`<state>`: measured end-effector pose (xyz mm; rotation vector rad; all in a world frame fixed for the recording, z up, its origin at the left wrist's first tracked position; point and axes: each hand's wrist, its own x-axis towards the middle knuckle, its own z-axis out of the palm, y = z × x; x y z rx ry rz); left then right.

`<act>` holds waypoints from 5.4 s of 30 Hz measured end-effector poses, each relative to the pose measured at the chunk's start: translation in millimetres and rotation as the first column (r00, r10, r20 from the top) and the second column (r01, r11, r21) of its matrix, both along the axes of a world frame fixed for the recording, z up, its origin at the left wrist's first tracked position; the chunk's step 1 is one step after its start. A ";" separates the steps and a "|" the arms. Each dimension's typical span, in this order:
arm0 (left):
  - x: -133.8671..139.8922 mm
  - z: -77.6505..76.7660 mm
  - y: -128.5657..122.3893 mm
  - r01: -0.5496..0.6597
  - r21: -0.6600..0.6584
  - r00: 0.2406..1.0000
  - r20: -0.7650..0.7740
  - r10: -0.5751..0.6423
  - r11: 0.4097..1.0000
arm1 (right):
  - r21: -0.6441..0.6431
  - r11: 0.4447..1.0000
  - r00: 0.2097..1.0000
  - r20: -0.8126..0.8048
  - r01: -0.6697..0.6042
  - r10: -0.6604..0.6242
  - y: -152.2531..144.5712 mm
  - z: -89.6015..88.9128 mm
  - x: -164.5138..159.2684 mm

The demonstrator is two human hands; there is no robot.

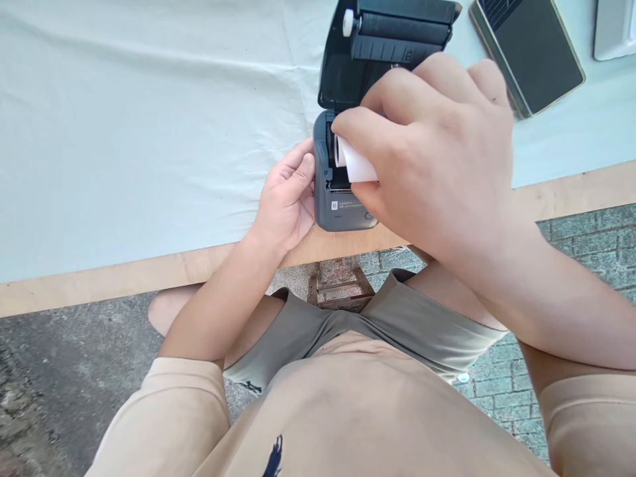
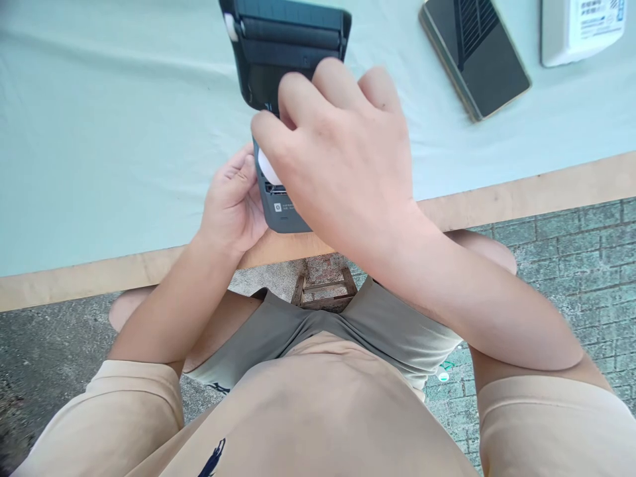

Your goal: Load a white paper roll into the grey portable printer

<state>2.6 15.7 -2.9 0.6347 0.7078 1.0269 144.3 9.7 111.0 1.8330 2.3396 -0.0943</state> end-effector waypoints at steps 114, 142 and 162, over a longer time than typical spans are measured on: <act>-2.6 -0.6 -2.9 0.076 0.154 0.993 -0.098 -0.061 0.985 | -0.114 0.993 0.286 -0.953 -0.027 -0.101 -13.6 -99.5 44.0; -0.6 0.8 -4.2 -0.026 0.117 0.995 -0.092 0.037 0.993 | -0.106 0.982 0.330 -0.943 -0.156 -0.049 -10.9 -95.5 47.7; 1.5 5.2 -4.7 -0.033 0.033 0.998 -0.047 0.034 0.999 | 0.514 0.850 0.701 -0.650 0.119 0.294 -3.3 -46.1 35.0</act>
